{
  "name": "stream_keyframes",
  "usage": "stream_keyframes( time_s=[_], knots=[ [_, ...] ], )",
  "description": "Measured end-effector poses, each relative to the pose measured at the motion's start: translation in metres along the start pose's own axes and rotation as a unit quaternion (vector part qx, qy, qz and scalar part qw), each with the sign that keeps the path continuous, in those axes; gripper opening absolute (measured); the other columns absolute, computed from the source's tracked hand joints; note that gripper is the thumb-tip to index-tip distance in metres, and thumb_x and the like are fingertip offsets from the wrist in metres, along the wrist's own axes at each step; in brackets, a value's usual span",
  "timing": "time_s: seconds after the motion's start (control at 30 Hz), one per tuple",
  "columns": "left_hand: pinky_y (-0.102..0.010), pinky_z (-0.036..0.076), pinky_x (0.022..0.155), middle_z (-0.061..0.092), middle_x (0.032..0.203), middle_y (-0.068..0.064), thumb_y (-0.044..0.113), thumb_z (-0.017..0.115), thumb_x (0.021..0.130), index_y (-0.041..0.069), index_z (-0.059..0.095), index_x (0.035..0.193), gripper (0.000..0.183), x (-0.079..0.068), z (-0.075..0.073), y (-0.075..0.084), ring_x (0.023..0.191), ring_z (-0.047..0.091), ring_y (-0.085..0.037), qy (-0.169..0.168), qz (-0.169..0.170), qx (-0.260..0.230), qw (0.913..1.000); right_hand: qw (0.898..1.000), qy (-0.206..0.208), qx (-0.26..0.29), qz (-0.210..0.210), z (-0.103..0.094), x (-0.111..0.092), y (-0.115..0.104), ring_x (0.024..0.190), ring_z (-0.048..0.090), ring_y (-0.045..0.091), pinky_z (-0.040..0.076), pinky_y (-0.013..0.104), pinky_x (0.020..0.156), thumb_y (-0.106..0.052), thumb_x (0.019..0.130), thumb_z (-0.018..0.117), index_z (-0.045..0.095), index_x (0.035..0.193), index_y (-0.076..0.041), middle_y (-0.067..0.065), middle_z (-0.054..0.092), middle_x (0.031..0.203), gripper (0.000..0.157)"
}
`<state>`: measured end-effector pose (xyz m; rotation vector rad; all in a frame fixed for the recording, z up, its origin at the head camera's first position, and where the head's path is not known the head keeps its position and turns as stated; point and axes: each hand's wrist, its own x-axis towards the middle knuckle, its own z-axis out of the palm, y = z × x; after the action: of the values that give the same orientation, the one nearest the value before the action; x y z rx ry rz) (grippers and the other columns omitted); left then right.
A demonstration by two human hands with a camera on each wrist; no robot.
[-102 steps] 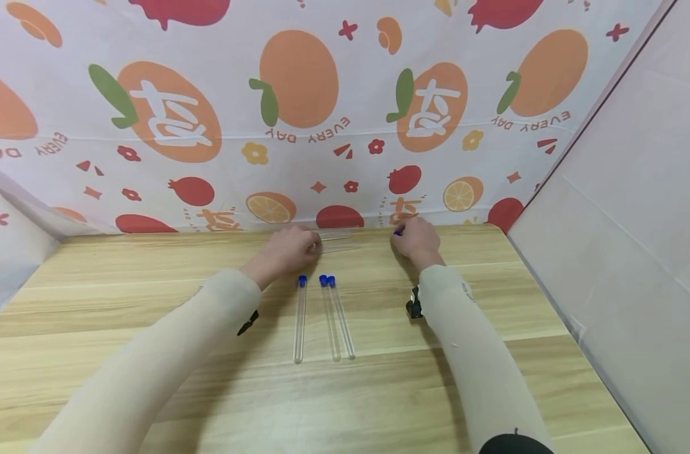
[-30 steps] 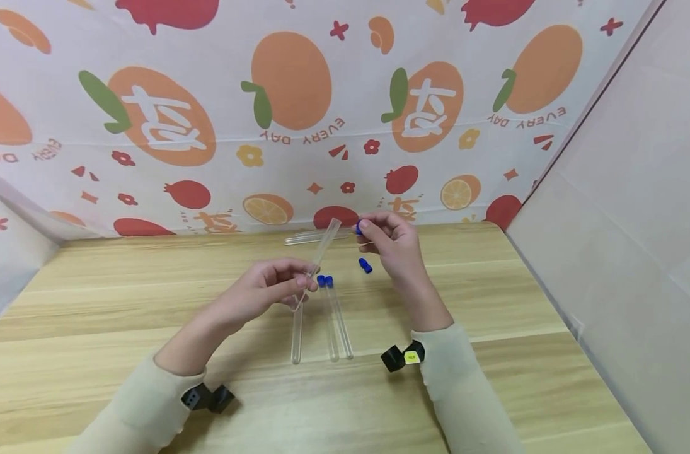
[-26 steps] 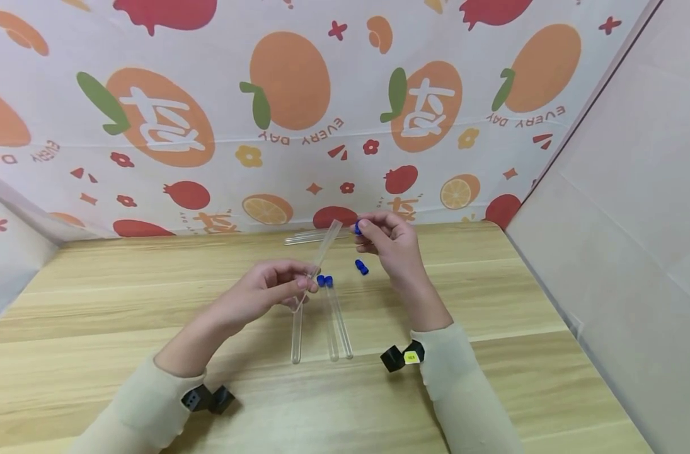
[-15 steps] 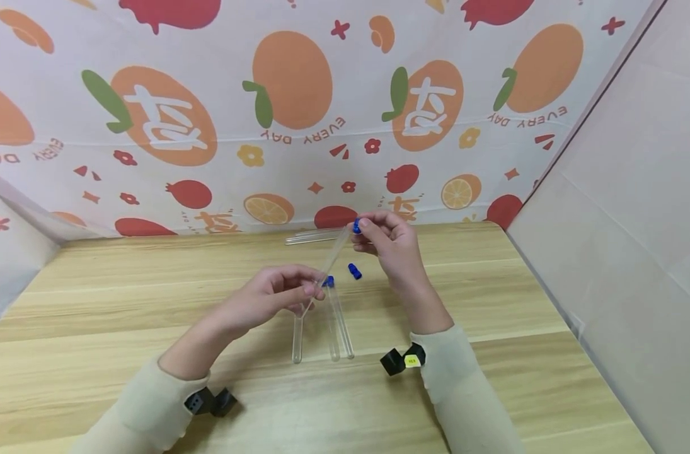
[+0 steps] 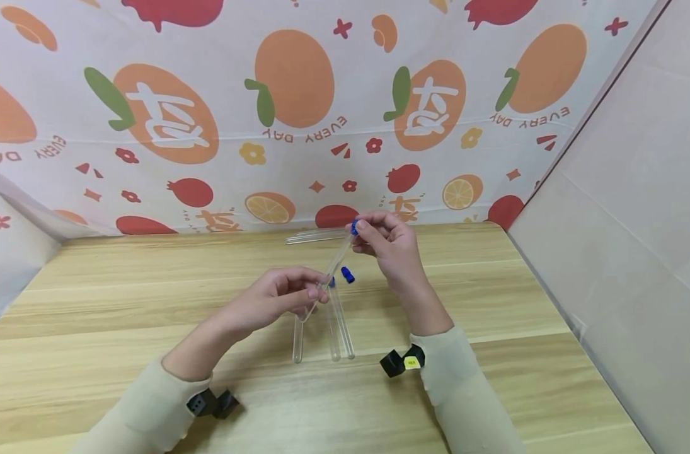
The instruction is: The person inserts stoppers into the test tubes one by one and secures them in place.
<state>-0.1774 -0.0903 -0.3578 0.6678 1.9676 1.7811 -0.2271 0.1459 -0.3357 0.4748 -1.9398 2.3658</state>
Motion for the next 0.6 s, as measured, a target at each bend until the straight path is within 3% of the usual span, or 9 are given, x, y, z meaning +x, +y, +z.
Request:
stream_keyframes(
  time_s=[0.6],
  knots=[
    [-0.029, 0.055, 0.064, 0.065, 0.099, -0.013, 0.020, 0.054, 0.104, 0.006, 0.061, 0.130, 0.030, 0.0023, 0.0045, -0.0047, 0.075, 0.060, -0.022, -0.005, -0.004, -0.014, 0.9999, 1.000, -0.010, 0.010, 0.003, 0.0051, -0.0007, 0.0073, 0.080, 0.068, 0.015, 0.060, 0.031, 0.080, -0.015, 0.099, 0.064, 0.066, 0.104, -0.007, 0.008, 0.074, 0.100, 0.010]
  ],
)
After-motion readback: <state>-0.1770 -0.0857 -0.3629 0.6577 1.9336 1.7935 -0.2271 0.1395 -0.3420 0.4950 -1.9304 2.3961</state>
